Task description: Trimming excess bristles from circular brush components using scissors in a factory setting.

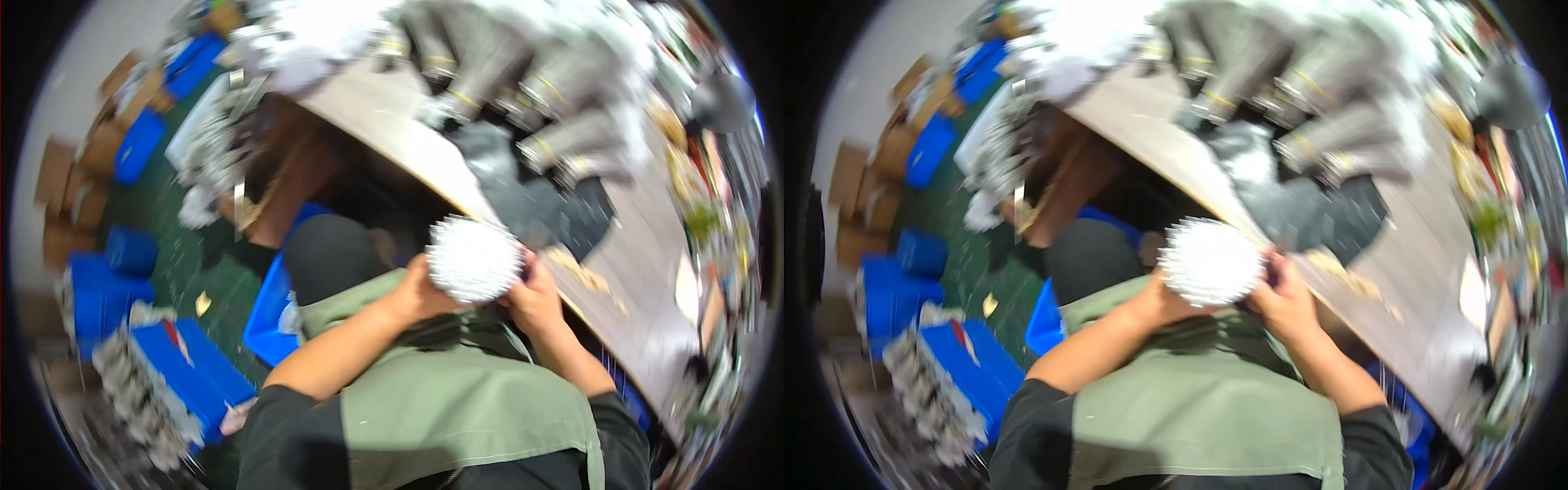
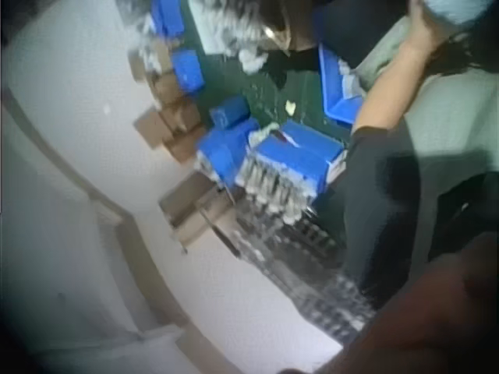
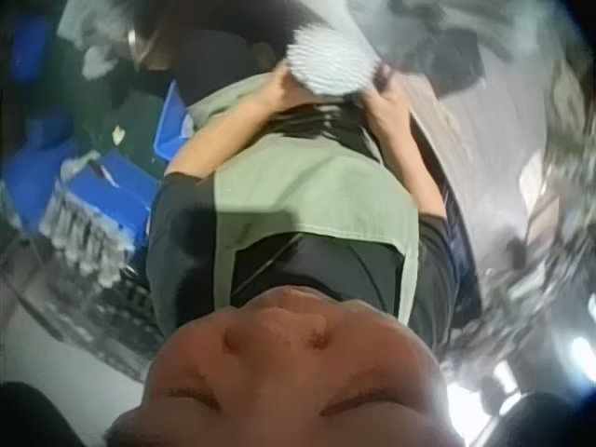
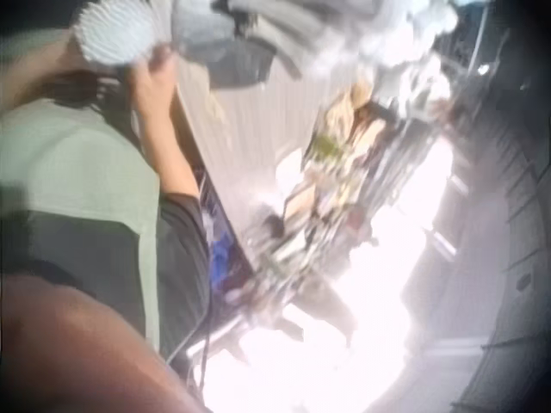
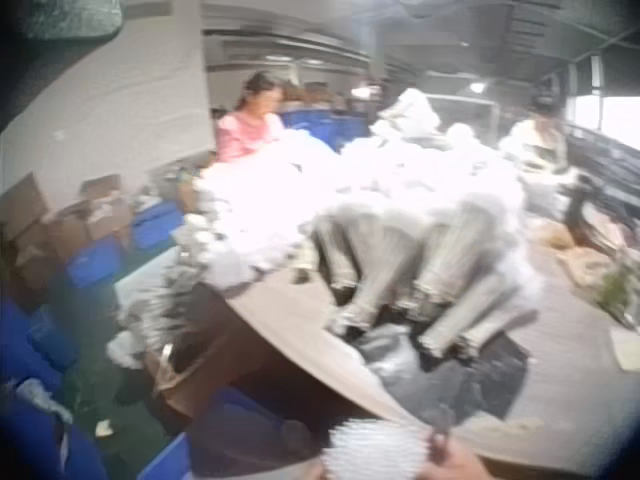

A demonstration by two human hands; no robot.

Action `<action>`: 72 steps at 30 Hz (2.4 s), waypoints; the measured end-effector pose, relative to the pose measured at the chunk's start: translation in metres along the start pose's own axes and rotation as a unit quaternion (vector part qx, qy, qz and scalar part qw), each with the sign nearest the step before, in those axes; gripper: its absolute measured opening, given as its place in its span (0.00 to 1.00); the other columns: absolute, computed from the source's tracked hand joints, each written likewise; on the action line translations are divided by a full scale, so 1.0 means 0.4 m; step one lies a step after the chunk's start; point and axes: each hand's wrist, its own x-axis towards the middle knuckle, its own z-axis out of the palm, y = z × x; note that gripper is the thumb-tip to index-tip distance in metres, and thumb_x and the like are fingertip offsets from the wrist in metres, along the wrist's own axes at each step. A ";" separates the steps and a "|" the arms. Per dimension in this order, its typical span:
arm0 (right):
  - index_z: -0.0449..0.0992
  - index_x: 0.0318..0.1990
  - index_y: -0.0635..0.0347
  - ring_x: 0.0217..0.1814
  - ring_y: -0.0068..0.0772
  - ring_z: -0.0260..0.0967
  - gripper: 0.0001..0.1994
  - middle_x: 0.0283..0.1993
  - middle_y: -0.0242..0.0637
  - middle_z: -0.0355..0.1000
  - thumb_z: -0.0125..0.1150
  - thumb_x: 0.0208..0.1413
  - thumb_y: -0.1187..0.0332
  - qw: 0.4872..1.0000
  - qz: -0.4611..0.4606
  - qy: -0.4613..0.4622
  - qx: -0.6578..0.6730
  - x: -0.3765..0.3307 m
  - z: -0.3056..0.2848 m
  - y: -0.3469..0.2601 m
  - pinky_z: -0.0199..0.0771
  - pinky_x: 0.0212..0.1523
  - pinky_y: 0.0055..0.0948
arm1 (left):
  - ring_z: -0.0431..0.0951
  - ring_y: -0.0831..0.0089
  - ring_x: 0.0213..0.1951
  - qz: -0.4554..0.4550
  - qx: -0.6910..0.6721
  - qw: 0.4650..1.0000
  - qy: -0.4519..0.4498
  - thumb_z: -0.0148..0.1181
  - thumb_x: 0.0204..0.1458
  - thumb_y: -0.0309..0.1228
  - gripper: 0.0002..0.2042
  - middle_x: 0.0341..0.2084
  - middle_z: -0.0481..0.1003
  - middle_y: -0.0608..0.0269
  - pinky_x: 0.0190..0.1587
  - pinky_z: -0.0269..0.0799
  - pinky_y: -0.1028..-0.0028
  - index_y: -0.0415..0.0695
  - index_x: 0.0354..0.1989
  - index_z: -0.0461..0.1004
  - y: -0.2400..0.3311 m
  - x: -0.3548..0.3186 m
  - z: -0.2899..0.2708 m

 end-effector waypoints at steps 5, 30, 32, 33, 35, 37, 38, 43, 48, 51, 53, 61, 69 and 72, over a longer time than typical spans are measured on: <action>0.62 0.57 0.61 0.27 0.14 0.56 0.21 0.33 0.24 0.61 0.59 0.58 0.71 0.998 -0.016 0.002 -0.056 -0.052 -0.067 0.008 0.59 0.26 0.17 | 0.72 0.60 0.54 -0.082 -0.368 0.926 0.033 0.45 0.61 0.38 0.23 0.54 0.69 0.50 0.59 0.67 0.60 0.33 0.58 0.62 -0.002 0.038 0.015; 0.68 0.50 0.61 0.34 0.22 0.60 0.20 0.32 0.30 0.64 0.41 0.66 0.54 0.958 -0.021 -0.056 -0.282 -0.157 -0.127 -0.102 0.64 0.40 0.26 | 0.73 0.57 0.53 -0.123 -0.339 0.929 0.084 0.37 0.62 0.27 0.18 0.53 0.70 0.46 0.59 0.68 0.59 0.32 0.57 0.63 -0.026 0.039 0.041; 0.69 0.49 0.60 0.34 0.22 0.61 0.19 0.32 0.30 0.64 0.41 0.66 0.54 0.943 -0.017 -0.096 -0.320 -0.171 -0.129 -0.108 0.64 0.40 0.26 | 0.73 0.56 0.53 -0.099 -0.299 0.946 0.082 0.37 0.62 0.27 0.18 0.53 0.70 0.46 0.59 0.68 0.58 0.32 0.57 0.63 -0.023 0.033 0.037; 0.70 0.48 0.60 0.34 0.22 0.61 0.19 0.31 0.30 0.65 0.42 0.66 0.54 0.926 -0.013 -0.133 -0.354 -0.176 -0.124 -0.114 0.64 0.40 0.26 | 0.73 0.56 0.53 -0.076 -0.255 0.961 0.077 0.37 0.62 0.27 0.18 0.53 0.70 0.46 0.59 0.69 0.58 0.32 0.57 0.63 -0.015 0.030 0.036; 0.71 0.46 0.61 0.33 0.22 0.63 0.17 0.29 0.31 0.67 0.47 0.65 0.55 0.927 0.096 -0.173 -0.318 -0.187 -0.098 -0.157 0.66 0.37 0.24 | 0.74 0.56 0.52 -0.078 -0.186 0.975 0.093 0.38 0.62 0.27 0.17 0.53 0.70 0.45 0.58 0.69 0.58 0.32 0.55 0.64 -0.004 0.024 0.043; 0.72 0.45 0.62 0.33 0.22 0.63 0.18 0.28 0.31 0.67 0.47 0.65 0.55 0.934 0.045 -0.198 -0.293 -0.192 -0.099 -0.125 0.66 0.36 0.24 | 0.74 0.56 0.52 -0.064 -0.288 0.952 0.088 0.39 0.61 0.27 0.17 0.52 0.70 0.46 0.58 0.70 0.58 0.32 0.55 0.65 -0.005 0.021 0.044; 0.72 0.45 0.62 0.33 0.22 0.63 0.18 0.28 0.31 0.67 0.47 0.65 0.55 0.934 0.045 -0.198 -0.293 -0.192 -0.098 -0.116 0.66 0.36 0.24 | 0.74 0.56 0.52 -0.064 -0.288 0.952 0.088 0.39 0.61 0.27 0.17 0.52 0.70 0.46 0.58 0.70 0.58 0.32 0.55 0.65 -0.004 0.020 0.044; 0.74 0.41 0.62 0.30 0.28 0.65 0.20 0.25 0.37 0.66 0.43 0.66 0.54 0.942 0.054 -0.186 -0.274 -0.192 -0.075 -0.093 0.68 0.36 0.29 | 0.74 0.55 0.52 -0.084 -0.340 0.932 0.100 0.40 0.62 0.30 0.17 0.51 0.70 0.46 0.57 0.70 0.56 0.33 0.54 0.65 -0.007 0.014 0.046; 0.75 0.42 0.62 0.30 0.28 0.65 0.20 0.24 0.37 0.66 0.43 0.66 0.55 0.949 0.054 -0.165 -0.263 -0.198 -0.078 -0.070 0.68 0.36 0.29 | 0.73 0.54 0.53 -0.111 -0.344 0.925 0.115 0.39 0.62 0.32 0.17 0.52 0.70 0.46 0.58 0.69 0.54 0.34 0.54 0.65 -0.011 0.010 0.045; 0.76 0.42 0.62 0.30 0.29 0.65 0.19 0.25 0.38 0.67 0.43 0.66 0.55 0.950 0.047 -0.154 -0.268 -0.200 -0.076 -0.063 0.68 0.36 0.30 | 0.73 0.53 0.53 -0.109 -0.344 0.925 0.117 0.39 0.62 0.32 0.18 0.52 0.70 0.46 0.58 0.68 0.54 0.34 0.54 0.65 -0.011 0.010 0.048; 0.75 0.41 0.62 0.29 0.30 0.65 0.19 0.25 0.39 0.67 0.43 0.66 0.55 0.949 0.036 -0.144 -0.277 -0.200 -0.074 -0.062 0.68 0.36 0.30 | 0.73 0.53 0.53 -0.105 -0.352 0.923 0.113 0.39 0.62 0.32 0.18 0.52 0.70 0.46 0.58 0.68 0.54 0.34 0.54 0.65 -0.015 0.011 0.047; 0.68 0.30 0.63 0.24 0.40 0.61 0.19 0.22 0.44 0.64 0.45 0.65 0.56 0.938 0.020 -0.128 -0.323 -0.195 -0.074 -0.059 0.66 0.30 0.35 | 0.73 0.50 0.53 -0.094 -0.327 0.936 0.090 0.39 0.62 0.34 0.19 0.52 0.70 0.43 0.57 0.69 0.52 0.33 0.55 0.65 -0.040 0.010 0.038; 0.68 0.30 0.63 0.25 0.45 0.63 0.18 0.23 0.45 0.64 0.46 0.65 0.57 0.937 0.015 -0.129 -0.325 -0.190 -0.072 -0.068 0.66 0.31 0.37 | 0.73 0.50 0.53 -0.080 -0.263 0.958 0.084 0.40 0.61 0.34 0.19 0.52 0.69 0.42 0.57 0.69 0.51 0.32 0.55 0.65 -0.047 0.009 0.036; 0.68 0.30 0.64 0.25 0.45 0.63 0.18 0.23 0.45 0.64 0.46 0.65 0.57 0.934 0.015 -0.128 -0.334 -0.191 -0.074 -0.065 0.66 0.31 0.37 | 0.73 0.51 0.53 -0.072 -0.254 0.961 0.079 0.40 0.61 0.32 0.18 0.52 0.69 0.43 0.57 0.69 0.52 0.32 0.55 0.65 -0.035 0.009 0.040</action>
